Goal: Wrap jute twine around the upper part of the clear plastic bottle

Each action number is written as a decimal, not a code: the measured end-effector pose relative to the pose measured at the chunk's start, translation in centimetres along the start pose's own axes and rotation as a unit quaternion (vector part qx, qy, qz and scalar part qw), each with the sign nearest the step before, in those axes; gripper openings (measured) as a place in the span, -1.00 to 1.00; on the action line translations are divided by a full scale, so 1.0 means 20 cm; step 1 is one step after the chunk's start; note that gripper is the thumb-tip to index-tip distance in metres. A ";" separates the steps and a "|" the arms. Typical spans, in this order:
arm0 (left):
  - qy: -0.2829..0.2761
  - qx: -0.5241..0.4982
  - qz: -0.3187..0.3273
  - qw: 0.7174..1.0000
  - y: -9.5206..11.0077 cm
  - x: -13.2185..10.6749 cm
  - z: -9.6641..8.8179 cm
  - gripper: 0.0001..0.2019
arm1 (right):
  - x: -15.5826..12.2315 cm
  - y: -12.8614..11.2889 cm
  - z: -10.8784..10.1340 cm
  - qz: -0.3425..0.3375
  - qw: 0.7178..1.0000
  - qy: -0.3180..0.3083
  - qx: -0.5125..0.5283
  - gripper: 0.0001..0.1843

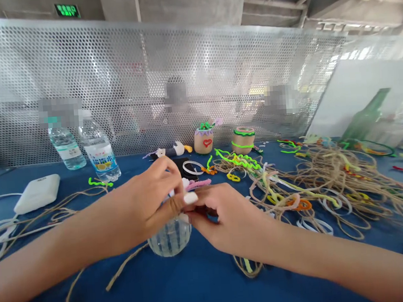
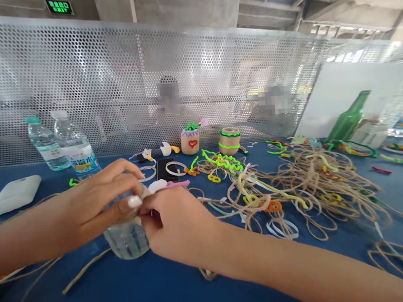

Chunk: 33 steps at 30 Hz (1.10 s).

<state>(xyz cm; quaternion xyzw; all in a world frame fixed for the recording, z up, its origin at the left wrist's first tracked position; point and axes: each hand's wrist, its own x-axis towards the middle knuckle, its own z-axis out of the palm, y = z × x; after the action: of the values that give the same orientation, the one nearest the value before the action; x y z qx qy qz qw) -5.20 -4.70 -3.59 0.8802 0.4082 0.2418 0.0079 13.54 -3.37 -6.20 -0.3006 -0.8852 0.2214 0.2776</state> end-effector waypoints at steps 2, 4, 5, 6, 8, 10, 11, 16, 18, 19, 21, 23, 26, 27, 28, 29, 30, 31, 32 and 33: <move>-0.001 0.010 -0.020 1.000 0.00 0.02 0.06 -0.70 | 0.00 0.00 0.01 0.003 1.000 0.006 -0.006 -0.81; -0.024 -0.002 -0.035 0.999 -0.01 0.04 0.09 -0.67 | 0.00 0.01 0.01 0.009 1.000 0.007 -0.004 -0.80; -0.041 -0.011 -0.036 0.998 -0.01 0.04 0.09 -0.66 | 0.00 0.01 0.01 0.009 1.000 0.002 0.000 -0.79; -0.055 -0.018 -0.034 0.998 -0.02 0.05 0.09 -0.65 | 0.00 0.01 0.00 0.008 1.000 -0.009 0.004 -0.78; -0.056 -0.030 -0.015 0.998 -0.05 0.06 0.08 -0.65 | 0.00 0.02 -0.01 0.005 0.999 -0.032 0.002 -0.75; -0.051 -0.050 0.014 0.997 -0.07 0.07 0.07 -0.67 | 0.01 0.03 -0.03 -0.001 0.999 -0.042 -0.014 -0.75; -0.051 -0.064 0.030 0.996 -0.09 0.07 0.07 -0.68 | 0.01 0.03 -0.04 -0.004 0.999 -0.042 -0.021 -0.76; -0.042 -0.113 0.083 0.989 -0.14 0.06 0.09 -0.70 | 0.02 0.06 -0.04 -0.009 0.999 -0.049 -0.009 -0.81; -0.043 -0.117 0.099 0.987 -0.16 0.05 0.08 -0.70 | 0.02 0.06 -0.04 -0.011 0.999 -0.043 -0.007 -0.81; -0.043 -0.116 0.107 0.987 -0.16 0.05 0.08 -0.70 | 0.02 0.06 -0.03 -0.012 0.999 -0.038 -0.007 -0.81; -0.051 -0.091 0.130 0.986 -0.15 0.05 0.07 -0.68 | 0.03 0.06 -0.03 -0.007 1.000 -0.029 0.000 -0.81; -0.059 -0.012 0.144 0.988 -0.11 0.04 0.07 -0.65 | 0.04 0.07 -0.03 0.016 0.999 -0.026 0.014 -0.79; -0.034 0.169 0.062 0.983 -0.02 0.01 0.09 -0.52 | 0.07 0.10 -0.03 0.055 0.998 -0.017 0.028 -0.75; -0.017 0.207 0.017 0.978 0.01 0.00 0.10 -0.47 | 0.08 0.11 -0.03 0.063 0.997 -0.014 0.033 -0.75; -0.009 0.227 -0.016 0.974 0.03 -0.01 0.12 -0.45 | 0.09 0.13 -0.03 0.067 0.997 -0.013 0.040 -0.75; -0.005 0.231 -0.035 0.972 0.04 -0.01 0.13 -0.45 | 0.10 0.14 -0.03 0.068 0.996 -0.012 0.047 -0.76; -0.002 0.223 -0.039 0.974 0.04 -0.01 0.14 -0.46 | 0.11 0.15 -0.03 0.067 0.996 -0.011 0.053 -0.78; 0.001 0.204 -0.032 0.979 0.03 -0.01 0.14 -0.49 | 0.11 0.16 -0.02 0.063 0.996 -0.009 0.059 -0.79; 0.008 0.174 -0.017 0.985 0.02 0.00 0.14 -0.52 | 0.11 0.16 -0.02 0.057 0.996 -0.008 0.063 -0.81; 0.016 0.136 0.003 0.991 0.00 0.01 0.14 -0.56 | 0.10 0.15 -0.02 0.046 0.997 -0.008 0.064 -0.82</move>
<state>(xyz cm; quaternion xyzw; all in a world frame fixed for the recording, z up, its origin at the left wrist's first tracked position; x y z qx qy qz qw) -3.89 -4.06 -6.01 0.8704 0.4350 0.1978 -0.1191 13.75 0.29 -6.83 -0.3209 -0.8565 0.2927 0.2789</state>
